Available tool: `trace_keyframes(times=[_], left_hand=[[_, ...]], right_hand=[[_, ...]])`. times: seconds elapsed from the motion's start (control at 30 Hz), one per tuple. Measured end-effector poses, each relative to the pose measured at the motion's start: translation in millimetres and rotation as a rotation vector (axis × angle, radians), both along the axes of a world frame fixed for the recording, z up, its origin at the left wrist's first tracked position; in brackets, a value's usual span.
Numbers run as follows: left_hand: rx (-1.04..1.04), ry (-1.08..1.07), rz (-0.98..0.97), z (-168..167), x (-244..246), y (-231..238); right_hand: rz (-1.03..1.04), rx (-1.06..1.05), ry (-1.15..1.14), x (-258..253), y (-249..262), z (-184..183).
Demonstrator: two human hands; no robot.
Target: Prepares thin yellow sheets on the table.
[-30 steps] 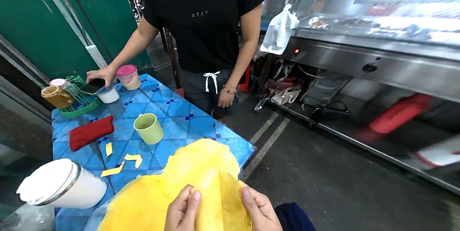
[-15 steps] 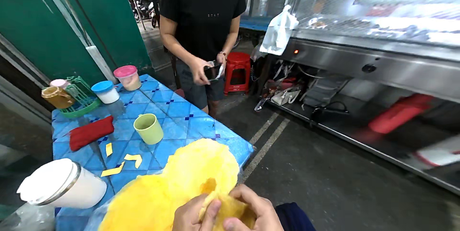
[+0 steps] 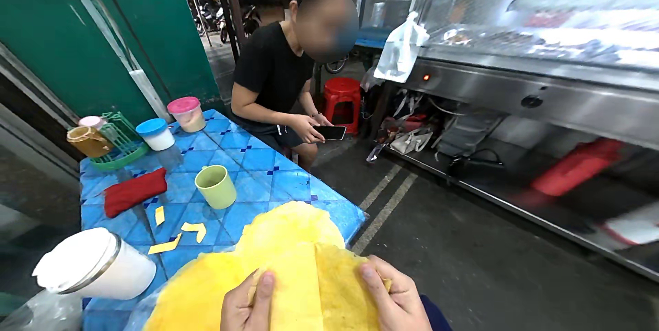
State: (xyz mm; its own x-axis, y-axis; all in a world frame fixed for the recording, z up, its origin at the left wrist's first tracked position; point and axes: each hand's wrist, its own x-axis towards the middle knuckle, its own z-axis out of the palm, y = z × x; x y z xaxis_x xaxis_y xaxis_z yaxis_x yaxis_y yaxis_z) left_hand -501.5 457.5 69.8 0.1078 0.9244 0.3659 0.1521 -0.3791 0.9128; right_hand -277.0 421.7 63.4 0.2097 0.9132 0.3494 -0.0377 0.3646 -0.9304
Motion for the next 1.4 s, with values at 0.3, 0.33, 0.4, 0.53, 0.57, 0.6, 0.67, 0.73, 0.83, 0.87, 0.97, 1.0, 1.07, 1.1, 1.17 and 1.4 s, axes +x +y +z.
trace_keyframes(times=[0.3,0.33,0.4,0.53,0.57,0.6,0.67,0.73,0.83,0.87,0.97,1.0,1.07,1.1,1.17,1.4], left_hand=[[-0.237,-0.063,-0.496,-12,-6,18],[-0.205,-0.025,-0.420,-9,-1,15],[-0.119,0.063,-0.325,-2,6,12],[0.086,0.305,-0.308,10,9,9],[0.114,0.355,-0.313,13,10,7],[0.135,0.392,-0.316,15,11,7],[0.155,0.415,-0.305,17,7,8],[0.147,0.376,-0.307,17,-3,12],[0.112,0.301,-0.342,17,-14,18],[0.102,0.287,-0.343,15,-15,18],[0.082,0.258,-0.334,13,-17,19],[0.077,0.248,-0.328,13,-17,19],[0.062,0.221,-0.305,14,-18,19],[0.057,0.212,-0.294,14,-19,19],[0.052,0.191,-0.276,15,-20,19],[-0.031,0.091,-0.391,13,-23,16]], right_hand=[[0.354,0.097,-0.088,3,2,3],[0.344,0.075,-0.090,6,1,4],[0.299,0.023,-0.156,15,-1,9],[0.245,-0.029,-0.443,23,-3,16],[0.229,-0.019,-0.514,19,-5,16],[0.207,0.013,-0.564,15,-5,15],[0.173,0.096,-0.565,13,-4,11],[0.172,0.118,-0.507,22,-3,12],[0.201,0.094,-0.428,33,-3,12],[0.207,0.087,-0.405,34,-3,12],[0.210,0.063,-0.324,37,-4,10],[0.202,0.053,-0.298,38,-4,10],[0.168,0.022,-0.251,41,-6,10],[0.154,0.006,-0.227,42,-8,11],[0.131,-0.011,-0.171,45,-9,11],[0.154,0.013,-0.097,49,-11,13]])
